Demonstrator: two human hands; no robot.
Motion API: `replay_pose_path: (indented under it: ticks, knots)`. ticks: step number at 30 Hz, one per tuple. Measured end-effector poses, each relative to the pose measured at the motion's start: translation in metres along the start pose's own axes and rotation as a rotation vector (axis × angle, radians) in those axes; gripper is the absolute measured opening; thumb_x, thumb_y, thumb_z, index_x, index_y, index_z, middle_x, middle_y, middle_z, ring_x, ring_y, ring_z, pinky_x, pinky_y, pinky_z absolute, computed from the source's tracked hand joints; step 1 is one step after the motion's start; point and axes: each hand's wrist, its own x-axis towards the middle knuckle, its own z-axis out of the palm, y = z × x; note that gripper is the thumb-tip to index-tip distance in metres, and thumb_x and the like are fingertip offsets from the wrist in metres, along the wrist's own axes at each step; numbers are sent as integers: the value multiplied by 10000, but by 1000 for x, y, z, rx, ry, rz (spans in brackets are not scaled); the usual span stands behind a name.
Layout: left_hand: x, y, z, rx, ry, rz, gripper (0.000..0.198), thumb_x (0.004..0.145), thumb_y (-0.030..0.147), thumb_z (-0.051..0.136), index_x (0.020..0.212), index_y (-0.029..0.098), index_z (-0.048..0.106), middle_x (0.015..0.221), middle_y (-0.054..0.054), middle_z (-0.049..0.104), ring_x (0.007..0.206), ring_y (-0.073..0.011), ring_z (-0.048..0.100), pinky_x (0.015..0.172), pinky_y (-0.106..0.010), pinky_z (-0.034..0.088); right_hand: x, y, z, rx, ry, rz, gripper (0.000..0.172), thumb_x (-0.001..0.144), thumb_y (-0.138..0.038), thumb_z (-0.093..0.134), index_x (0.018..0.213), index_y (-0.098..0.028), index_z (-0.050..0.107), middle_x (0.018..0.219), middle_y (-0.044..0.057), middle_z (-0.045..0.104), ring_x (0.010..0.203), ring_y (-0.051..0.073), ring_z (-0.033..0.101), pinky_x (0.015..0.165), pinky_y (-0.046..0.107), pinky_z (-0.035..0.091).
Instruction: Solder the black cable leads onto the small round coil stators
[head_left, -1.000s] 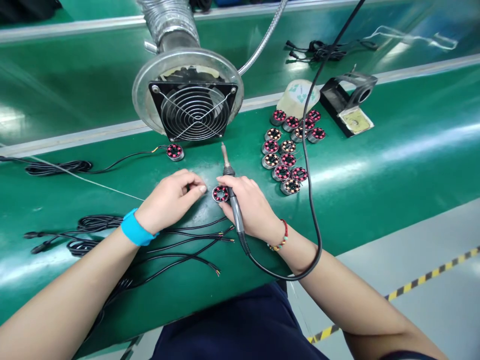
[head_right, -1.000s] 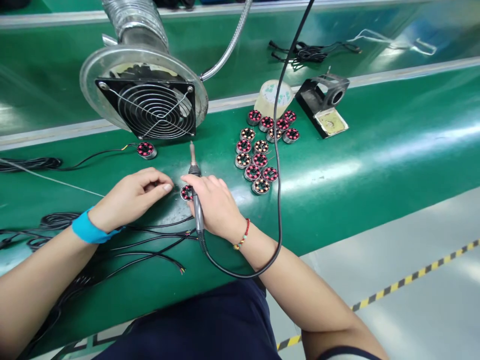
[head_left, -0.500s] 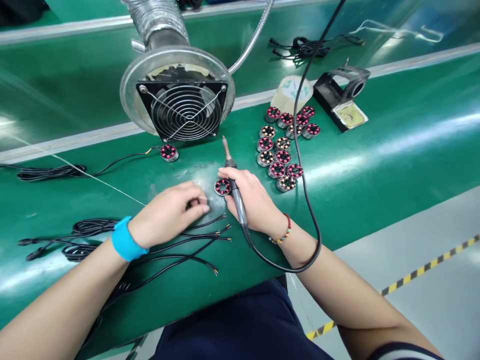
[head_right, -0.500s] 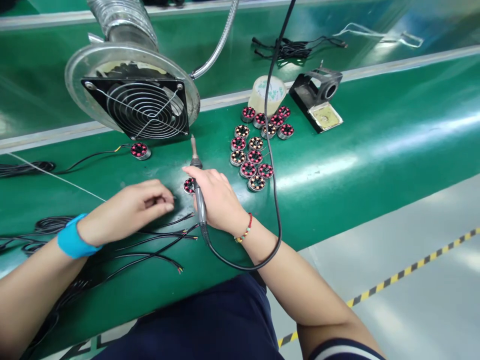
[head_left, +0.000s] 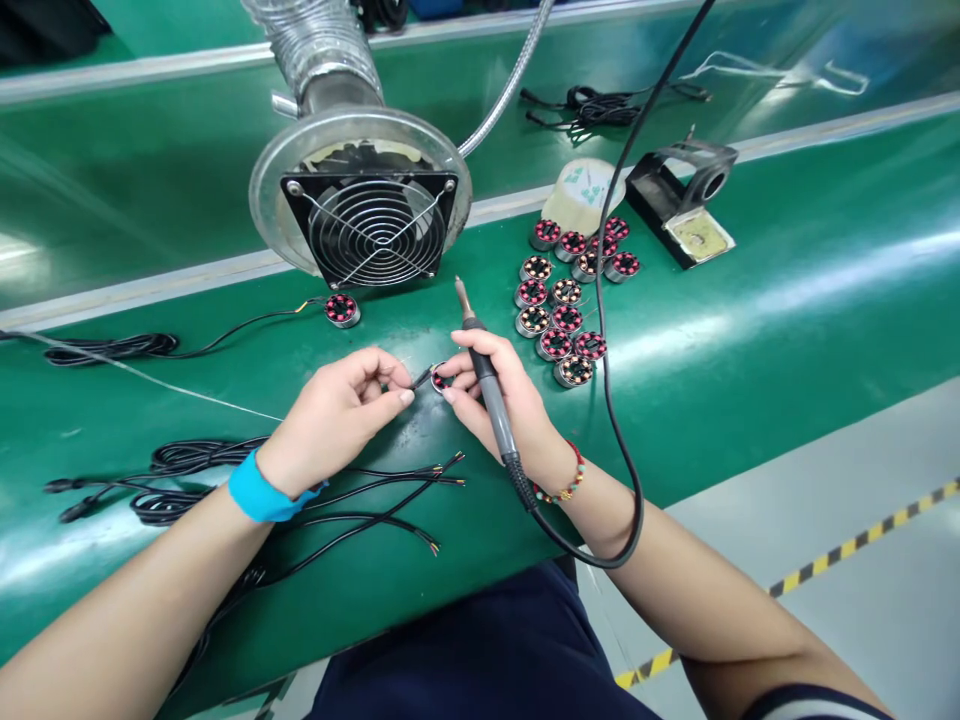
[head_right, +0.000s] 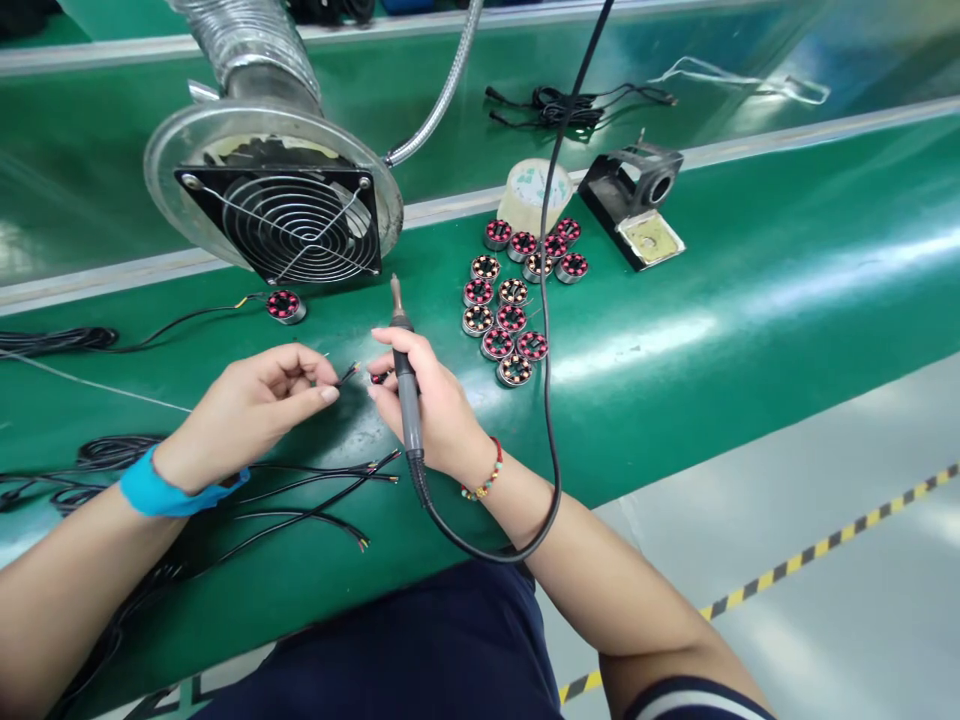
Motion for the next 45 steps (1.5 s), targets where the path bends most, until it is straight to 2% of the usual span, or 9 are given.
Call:
replay_pose_path:
  ticks: [4,10,16,27,30,33,36,40,45]
  knots:
    - [-1,-1,6,10,-66,7,227,750,337,603,893,165,640,627,38,487,559,-98,403,529,-231,335,2,-4,1,143,6,51,441,818,-166,598,1216,-256,432,939,-8,631,774,98,640,770,279,555]
    - [0,-1,7,5,-87,0,162,736,318,613,800,169,621,550,61,407,515,-89,343,475,-216,283,5,-4,-1,233,-28,106,407,815,-193,598,1179,-259,428,870,-24,634,811,119,665,805,315,565]
    - [2,5,7,-21,-75,58,288,862,392,457,776,169,618,693,-1,586,587,-109,450,574,-233,385,5,-3,3,410,-62,171,407,801,-215,638,1143,-265,422,828,-47,619,743,105,670,766,293,575]
    - [1,2,7,60,-164,89,353,885,377,436,604,180,518,575,39,481,566,-101,409,563,-230,347,3,-6,5,459,-72,186,485,791,-250,668,1181,-276,380,808,-65,576,683,83,643,693,256,569]
    - [0,3,6,-35,-255,53,365,880,403,460,610,174,546,601,25,520,590,-103,445,582,-231,375,2,-8,5,403,-83,140,441,808,-215,632,1169,-267,384,803,-62,571,687,79,626,706,257,556]
    - [-1,3,5,-248,-439,-89,355,889,427,463,688,164,593,658,-9,607,609,-116,545,614,-249,449,0,-11,4,313,-102,46,411,821,-159,595,1165,-262,395,809,-58,576,688,77,608,704,254,547]
    - [-3,4,4,-415,-529,-202,320,881,426,505,695,172,560,614,7,587,499,-89,505,484,-217,395,-2,-14,4,275,-126,-17,406,833,-143,580,1177,-263,402,816,-52,579,691,83,602,684,251,548]
    - [-3,4,2,-439,-460,-199,214,803,349,614,694,172,565,578,36,533,469,-55,387,441,-188,282,-4,-15,5,233,-124,-34,402,841,-151,571,1189,-267,407,830,-43,582,727,100,612,709,269,553]
    - [2,4,6,-325,-282,-190,145,704,305,624,670,167,598,569,31,529,539,-80,420,525,-212,325,-4,-13,3,45,-79,-96,446,843,-143,568,1239,-272,410,909,-23,618,838,121,639,804,299,542]
